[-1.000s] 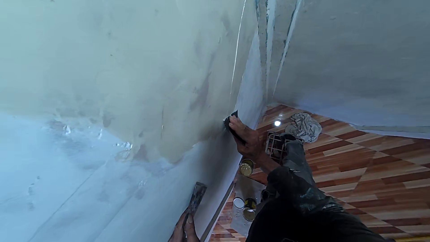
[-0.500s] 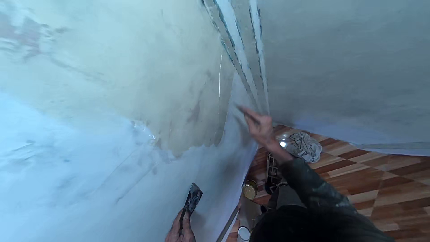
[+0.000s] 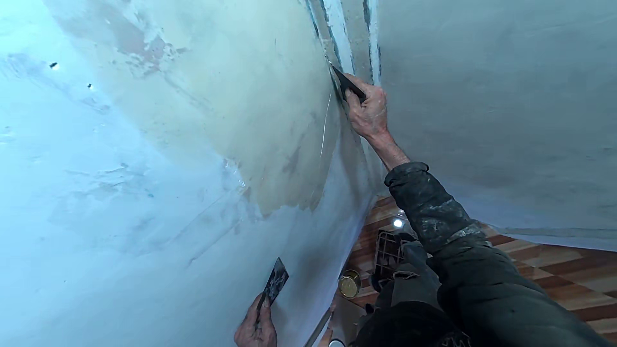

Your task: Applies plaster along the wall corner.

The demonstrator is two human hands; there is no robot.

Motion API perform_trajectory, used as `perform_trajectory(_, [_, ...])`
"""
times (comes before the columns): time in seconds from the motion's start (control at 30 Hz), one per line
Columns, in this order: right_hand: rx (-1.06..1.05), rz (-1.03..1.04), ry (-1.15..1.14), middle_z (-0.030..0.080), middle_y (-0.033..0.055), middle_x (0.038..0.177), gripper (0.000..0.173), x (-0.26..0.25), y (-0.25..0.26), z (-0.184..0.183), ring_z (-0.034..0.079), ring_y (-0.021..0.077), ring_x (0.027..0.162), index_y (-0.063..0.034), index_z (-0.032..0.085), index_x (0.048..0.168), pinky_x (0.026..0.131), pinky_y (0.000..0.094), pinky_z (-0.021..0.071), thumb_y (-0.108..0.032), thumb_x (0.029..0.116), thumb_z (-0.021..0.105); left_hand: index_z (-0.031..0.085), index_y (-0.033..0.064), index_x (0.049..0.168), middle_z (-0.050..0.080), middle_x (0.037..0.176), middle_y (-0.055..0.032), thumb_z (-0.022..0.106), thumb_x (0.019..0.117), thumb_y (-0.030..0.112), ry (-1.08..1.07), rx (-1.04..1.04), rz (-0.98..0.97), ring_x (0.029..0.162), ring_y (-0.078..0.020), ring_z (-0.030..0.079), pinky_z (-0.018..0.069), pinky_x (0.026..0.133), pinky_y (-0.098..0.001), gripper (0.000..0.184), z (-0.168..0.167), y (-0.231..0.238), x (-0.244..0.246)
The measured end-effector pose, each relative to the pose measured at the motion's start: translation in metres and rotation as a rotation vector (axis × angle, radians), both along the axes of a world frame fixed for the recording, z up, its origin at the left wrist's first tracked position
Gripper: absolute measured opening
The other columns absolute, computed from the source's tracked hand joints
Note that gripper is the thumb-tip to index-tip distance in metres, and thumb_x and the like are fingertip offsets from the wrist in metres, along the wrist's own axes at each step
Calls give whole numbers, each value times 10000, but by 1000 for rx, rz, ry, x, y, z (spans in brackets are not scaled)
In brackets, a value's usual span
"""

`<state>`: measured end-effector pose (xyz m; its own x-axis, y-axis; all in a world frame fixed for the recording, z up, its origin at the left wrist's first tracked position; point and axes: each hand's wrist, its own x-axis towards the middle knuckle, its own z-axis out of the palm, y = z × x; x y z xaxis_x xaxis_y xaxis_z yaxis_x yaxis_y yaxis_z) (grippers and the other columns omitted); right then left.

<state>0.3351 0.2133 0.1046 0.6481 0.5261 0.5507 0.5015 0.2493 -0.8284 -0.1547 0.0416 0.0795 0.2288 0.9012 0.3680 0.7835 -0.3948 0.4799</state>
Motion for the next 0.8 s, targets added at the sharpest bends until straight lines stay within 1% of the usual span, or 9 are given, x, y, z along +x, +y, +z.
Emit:
perform_trajectory(0.1, [2, -43, -19, 755, 176, 1140, 371, -5, 5, -1, 738, 248, 1031, -7, 688, 1311, 943, 384, 551, -11, 990, 502, 738, -98, 999, 750, 847, -141, 585, 981, 153, 5, 4, 5, 761, 9, 695, 556, 762, -159, 295, 0, 0, 0])
perform_trajectory(0.17, [-2, -57, -25, 753, 172, 1158, 377, -9, 7, -2, 739, 249, 1037, -8, 678, 1326, 946, 381, 551, -11, 994, 499, 736, -99, 999, 747, 842, -141, 588, 985, 162, 3, 6, 1, 756, 14, 692, 554, 756, -152, 301, 0, 0, 0])
perform_trajectory(0.3, [2, -15, -23, 748, 158, 1186, 389, -19, 5, -10, 736, 225, 1033, -19, 671, 1343, 944, 361, 548, 0, 990, 507, 735, -103, 1004, 752, 858, -150, 585, 987, 171, 3, -2, -9, 783, 15, 700, 553, 779, -151, 313, 1, 0, 0])
perform_trajectory(0.37, [-7, 31, -25, 733, 144, 1238, 383, -23, 1, -15, 726, 213, 1097, -20, 663, 1352, 991, 359, 540, -7, 1000, 512, 732, -106, 1012, 755, 873, -154, 585, 988, 162, 1, -12, -16, 806, 9, 708, 557, 799, -154, 307, 2, 0, -1])
perform_trajectory(0.5, [54, 104, -73, 709, 146, 1288, 355, -38, -10, -36, 701, 210, 1177, 4, 680, 1315, 1048, 356, 533, 4, 994, 530, 729, -107, 1001, 745, 846, -151, 570, 1001, 168, 45, -18, -17, 775, 2, 698, 560, 773, -168, 318, 6, 0, 1])
perform_trajectory(0.63, [90, 157, -152, 688, 190, 1311, 346, -65, -34, -60, 670, 257, 1236, 55, 678, 1289, 1086, 364, 516, 42, 962, 566, 727, -105, 1001, 742, 832, -127, 579, 1009, 178, 39, -26, -11, 764, 39, 681, 552, 762, -139, 319, 7, 0, 0])
perform_trajectory(0.67, [62, 170, -179, 671, 208, 1330, 352, -76, -51, -63, 646, 274, 1267, 77, 658, 1300, 1107, 358, 489, 49, 957, 589, 725, -107, 1004, 742, 831, -123, 583, 1006, 175, 34, -32, -12, 763, 43, 681, 551, 760, -134, 316, 8, 0, 0])
perform_trajectory(0.73, [12, 178, -247, 623, 195, 1408, 384, -93, -75, -73, 577, 269, 1355, 75, 624, 1344, 1164, 350, 438, 24, 964, 607, 720, -111, 1004, 740, 831, -119, 581, 1006, 173, 27, -41, -20, 765, 45, 680, 552, 757, -134, 316, 7, 0, 0])
perform_trajectory(0.8, [13, 206, -264, 598, 204, 1439, 396, -105, -79, -86, 543, 285, 1391, 82, 616, 1349, 1190, 374, 413, 22, 959, 597, 718, -114, 1004, 743, 840, -111, 578, 1011, 171, 24, -49, -26, 776, 50, 683, 555, 771, -133, 318, 8, 0, -1])
